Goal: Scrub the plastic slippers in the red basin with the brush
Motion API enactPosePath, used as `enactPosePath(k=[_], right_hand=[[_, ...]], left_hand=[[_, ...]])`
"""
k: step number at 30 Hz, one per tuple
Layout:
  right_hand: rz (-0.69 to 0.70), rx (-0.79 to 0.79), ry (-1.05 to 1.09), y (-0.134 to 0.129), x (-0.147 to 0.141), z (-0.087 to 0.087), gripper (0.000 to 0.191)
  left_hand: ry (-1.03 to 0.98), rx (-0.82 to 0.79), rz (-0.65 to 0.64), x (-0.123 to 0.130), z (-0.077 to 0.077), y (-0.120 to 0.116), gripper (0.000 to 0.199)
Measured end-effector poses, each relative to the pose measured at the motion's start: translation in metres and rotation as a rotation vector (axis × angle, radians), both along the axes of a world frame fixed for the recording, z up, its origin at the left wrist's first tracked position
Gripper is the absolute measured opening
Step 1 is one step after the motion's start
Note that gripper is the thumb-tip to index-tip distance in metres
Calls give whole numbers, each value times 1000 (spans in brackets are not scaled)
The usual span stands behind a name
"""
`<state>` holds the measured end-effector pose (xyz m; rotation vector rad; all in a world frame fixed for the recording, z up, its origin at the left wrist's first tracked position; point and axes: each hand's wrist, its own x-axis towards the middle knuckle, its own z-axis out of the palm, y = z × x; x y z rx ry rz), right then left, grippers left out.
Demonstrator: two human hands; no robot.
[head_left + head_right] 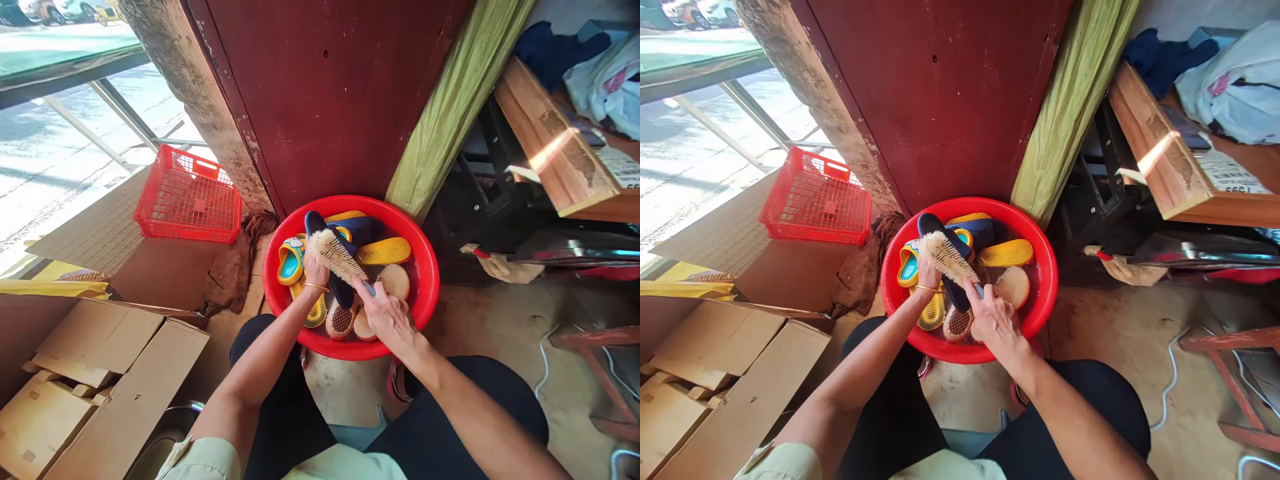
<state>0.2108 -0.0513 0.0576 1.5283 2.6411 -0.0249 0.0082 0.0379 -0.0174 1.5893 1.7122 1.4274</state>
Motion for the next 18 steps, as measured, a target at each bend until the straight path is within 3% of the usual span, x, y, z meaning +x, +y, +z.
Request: enactPosePath(k=[4,11,13,18], right_hand=[[-56,-36,-23,10,-14,-7,67],[-230,-36,80,46,1,-8,61],[-245,0,111,41,3,-8,61],[-120,-37,1,14,-10,-19,60]], left_hand=[[-191,13,143,19,-1,-9,60],[-211,-48,33,34,-4,-20,61],[-200,-85,11,32,-7,-19,58],[-202,-105,17,26,-17,-13,45]])
